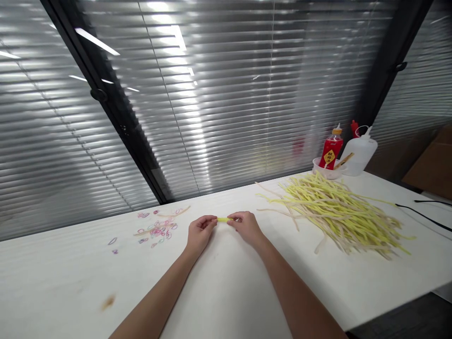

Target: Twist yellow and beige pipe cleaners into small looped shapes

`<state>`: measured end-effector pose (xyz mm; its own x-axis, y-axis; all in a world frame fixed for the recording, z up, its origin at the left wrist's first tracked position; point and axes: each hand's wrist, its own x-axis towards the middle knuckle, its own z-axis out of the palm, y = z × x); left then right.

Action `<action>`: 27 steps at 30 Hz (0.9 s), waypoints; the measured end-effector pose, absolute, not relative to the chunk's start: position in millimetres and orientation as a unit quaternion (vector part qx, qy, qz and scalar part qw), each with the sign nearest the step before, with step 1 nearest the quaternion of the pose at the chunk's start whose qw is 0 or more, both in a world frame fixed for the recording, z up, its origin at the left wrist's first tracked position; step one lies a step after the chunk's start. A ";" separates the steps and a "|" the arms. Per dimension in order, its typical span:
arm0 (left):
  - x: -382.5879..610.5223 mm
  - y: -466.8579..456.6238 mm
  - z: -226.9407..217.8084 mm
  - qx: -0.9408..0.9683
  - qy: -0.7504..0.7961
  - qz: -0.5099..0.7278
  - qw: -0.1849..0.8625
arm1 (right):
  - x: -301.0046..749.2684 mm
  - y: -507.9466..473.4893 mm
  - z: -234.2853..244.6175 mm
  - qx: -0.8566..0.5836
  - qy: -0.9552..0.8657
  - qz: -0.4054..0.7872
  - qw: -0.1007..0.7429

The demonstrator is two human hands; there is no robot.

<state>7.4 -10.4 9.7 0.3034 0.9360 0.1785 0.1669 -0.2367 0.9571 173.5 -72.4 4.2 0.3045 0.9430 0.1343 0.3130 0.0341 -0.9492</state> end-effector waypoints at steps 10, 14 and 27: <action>6.4 -7.1 5.5 0.687 0.403 0.411 0.444 | 172.5 -68.8 -0.7 -0.602 -0.522 0.298 0.526; 5.9 -5.5 3.1 0.732 0.383 0.402 0.394 | 172.6 -68.0 -2.0 -0.593 -0.538 0.282 0.528; 6.0 -8.4 4.2 0.812 0.353 0.355 0.300 | 176.3 -74.1 5.8 -0.610 -0.626 0.172 0.455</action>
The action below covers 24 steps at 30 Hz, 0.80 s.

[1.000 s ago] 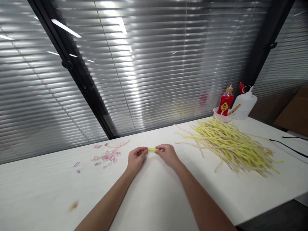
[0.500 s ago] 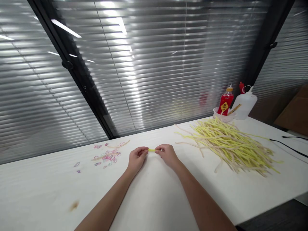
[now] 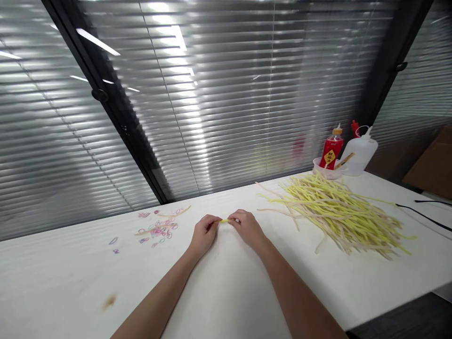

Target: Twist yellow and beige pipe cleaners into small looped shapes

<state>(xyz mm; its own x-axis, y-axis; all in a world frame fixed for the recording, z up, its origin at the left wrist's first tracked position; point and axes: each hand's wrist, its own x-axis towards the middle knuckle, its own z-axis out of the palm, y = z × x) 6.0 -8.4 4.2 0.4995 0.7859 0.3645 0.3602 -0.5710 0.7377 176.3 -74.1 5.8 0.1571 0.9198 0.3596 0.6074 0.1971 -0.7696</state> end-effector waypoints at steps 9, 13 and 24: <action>6.2 -8.9 6.4 0.836 0.331 0.337 0.278 | 176.0 -81.8 11.5 -0.638 -0.662 0.137 0.369; 6.1 -10.6 8.8 0.837 0.332 0.335 0.278 | 175.8 -81.7 11.1 -0.634 -0.665 0.133 0.373; 8.4 -13.9 11.0 0.846 0.331 0.325 0.264 | 180.7 -79.9 8.8 -0.658 -0.639 0.113 0.382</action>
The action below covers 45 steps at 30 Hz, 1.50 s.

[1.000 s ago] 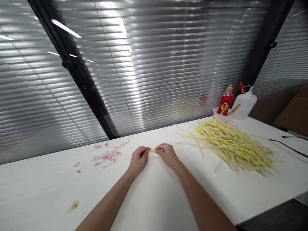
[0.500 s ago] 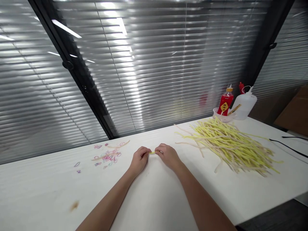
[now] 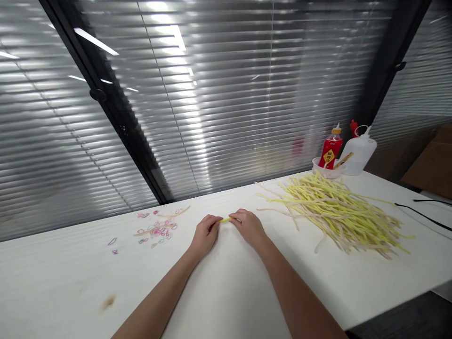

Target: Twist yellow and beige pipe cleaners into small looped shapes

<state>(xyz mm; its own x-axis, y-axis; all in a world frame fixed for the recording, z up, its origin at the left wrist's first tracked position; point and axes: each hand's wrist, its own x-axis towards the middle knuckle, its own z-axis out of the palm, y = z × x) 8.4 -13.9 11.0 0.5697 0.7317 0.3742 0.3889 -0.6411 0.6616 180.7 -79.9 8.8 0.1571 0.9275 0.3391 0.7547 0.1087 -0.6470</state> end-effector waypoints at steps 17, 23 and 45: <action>8.8 -16.5 11.7 0.859 0.325 0.317 0.235 | 181.1 -77.0 7.0 -0.673 -0.628 0.106 0.377; 9.5 -16.5 11.3 0.859 0.325 0.323 0.229 | 178.1 -77.6 7.2 -0.688 -0.633 0.073 0.347; 7.3 -9.0 1.7 0.803 0.478 0.328 0.141 | 189.5 -76.7 -0.9 -0.884 -0.387 0.015 0.260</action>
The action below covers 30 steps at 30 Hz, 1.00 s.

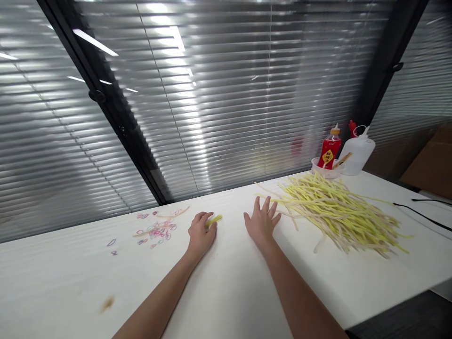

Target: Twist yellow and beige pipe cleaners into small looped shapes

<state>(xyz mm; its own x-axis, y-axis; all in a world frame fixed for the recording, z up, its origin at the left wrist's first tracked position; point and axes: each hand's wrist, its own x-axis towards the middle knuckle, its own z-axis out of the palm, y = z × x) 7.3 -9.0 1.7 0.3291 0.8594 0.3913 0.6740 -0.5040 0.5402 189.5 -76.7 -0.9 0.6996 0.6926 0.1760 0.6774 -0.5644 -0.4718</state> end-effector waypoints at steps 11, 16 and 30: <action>9.0 -12.5 5.4 0.813 0.497 0.272 0.130 | 193.8 -70.2 -2.0 -0.890 -0.323 0.102 0.304; 9.5 -13.0 6.4 0.813 0.498 0.270 0.134 | 200.8 -69.2 -1.1 -0.843 -0.282 0.102 0.447; 9.7 -14.5 7.8 0.811 0.500 0.266 0.145 | 231.0 -66.1 -6.0 -0.753 -0.160 0.042 0.637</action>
